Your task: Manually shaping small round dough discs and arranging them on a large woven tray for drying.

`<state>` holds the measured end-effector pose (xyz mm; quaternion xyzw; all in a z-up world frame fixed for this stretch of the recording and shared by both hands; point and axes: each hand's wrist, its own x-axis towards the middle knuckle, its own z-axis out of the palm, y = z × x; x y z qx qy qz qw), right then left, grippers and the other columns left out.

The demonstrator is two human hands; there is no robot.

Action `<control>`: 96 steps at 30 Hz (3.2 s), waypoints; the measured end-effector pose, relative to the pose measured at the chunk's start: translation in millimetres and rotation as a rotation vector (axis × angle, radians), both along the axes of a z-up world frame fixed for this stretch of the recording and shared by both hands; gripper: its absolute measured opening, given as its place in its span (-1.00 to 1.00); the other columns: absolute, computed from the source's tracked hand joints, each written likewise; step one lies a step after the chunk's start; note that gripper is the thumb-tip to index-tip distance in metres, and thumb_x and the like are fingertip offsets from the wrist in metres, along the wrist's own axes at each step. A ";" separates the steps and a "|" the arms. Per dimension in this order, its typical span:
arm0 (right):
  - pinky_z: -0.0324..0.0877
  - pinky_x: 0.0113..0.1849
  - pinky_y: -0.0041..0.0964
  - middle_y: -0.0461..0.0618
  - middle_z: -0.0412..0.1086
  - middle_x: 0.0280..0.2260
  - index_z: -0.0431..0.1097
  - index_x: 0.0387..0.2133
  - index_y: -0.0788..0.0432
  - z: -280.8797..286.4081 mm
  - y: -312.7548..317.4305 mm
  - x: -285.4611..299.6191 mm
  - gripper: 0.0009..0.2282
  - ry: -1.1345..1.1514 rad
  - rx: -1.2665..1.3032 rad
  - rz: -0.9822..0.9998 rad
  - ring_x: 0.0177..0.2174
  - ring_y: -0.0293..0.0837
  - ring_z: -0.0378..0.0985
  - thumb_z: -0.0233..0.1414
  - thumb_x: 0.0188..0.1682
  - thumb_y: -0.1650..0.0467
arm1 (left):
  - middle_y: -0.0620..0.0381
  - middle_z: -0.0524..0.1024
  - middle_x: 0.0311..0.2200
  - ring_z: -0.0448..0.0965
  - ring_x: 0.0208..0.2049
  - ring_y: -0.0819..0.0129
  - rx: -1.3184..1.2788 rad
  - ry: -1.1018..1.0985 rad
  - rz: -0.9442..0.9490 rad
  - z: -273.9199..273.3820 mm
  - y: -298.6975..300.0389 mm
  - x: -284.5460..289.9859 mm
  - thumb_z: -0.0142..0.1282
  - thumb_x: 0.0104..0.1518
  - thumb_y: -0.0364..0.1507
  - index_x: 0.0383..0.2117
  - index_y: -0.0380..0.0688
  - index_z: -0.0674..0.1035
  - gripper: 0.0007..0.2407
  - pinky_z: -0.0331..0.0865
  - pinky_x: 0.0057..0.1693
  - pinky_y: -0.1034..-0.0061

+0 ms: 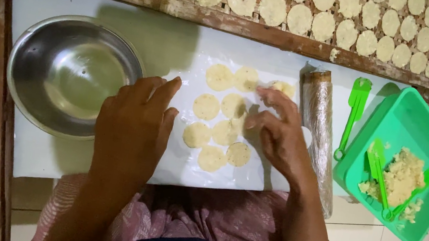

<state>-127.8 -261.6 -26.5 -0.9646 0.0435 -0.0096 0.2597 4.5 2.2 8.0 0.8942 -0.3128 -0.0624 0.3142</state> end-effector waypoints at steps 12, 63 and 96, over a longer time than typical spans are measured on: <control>0.09 0.25 0.15 -0.01 0.15 0.30 0.61 -0.15 -0.14 2.1 17.9 10.3 -0.70 0.099 -0.154 0.127 0.30 0.17 0.07 0.25 -0.16 0.44 | 0.05 0.50 -0.04 0.51 -0.09 0.06 0.003 -0.014 -0.009 1.6 0.6 -0.6 0.20 0.13 -0.42 0.11 -0.12 0.54 -0.63 0.34 -0.04 0.18; -0.17 0.30 0.33 0.05 0.17 0.27 0.47 -0.11 0.03 -14.9 22.4 9.6 -0.70 0.125 -0.150 0.093 0.34 0.16 0.01 0.28 -0.10 0.29 | 0.06 0.52 -0.03 0.51 -0.07 0.08 -0.011 0.014 -0.002 1.9 -0.6 -3.0 0.20 0.15 -0.42 0.11 -0.11 0.54 -0.64 0.35 -0.02 0.19; 0.15 0.17 0.28 0.10 0.42 0.08 0.55 -0.12 0.10 -10.2 -32.6 3.6 -0.82 -0.214 -0.419 -0.323 0.13 0.10 0.39 0.22 0.01 0.47 | 0.04 0.50 -0.06 0.53 -0.10 0.07 -0.058 -0.078 0.028 -9.5 1.6 2.2 0.27 0.08 -0.42 0.09 -0.11 0.53 -0.60 0.38 -0.04 0.17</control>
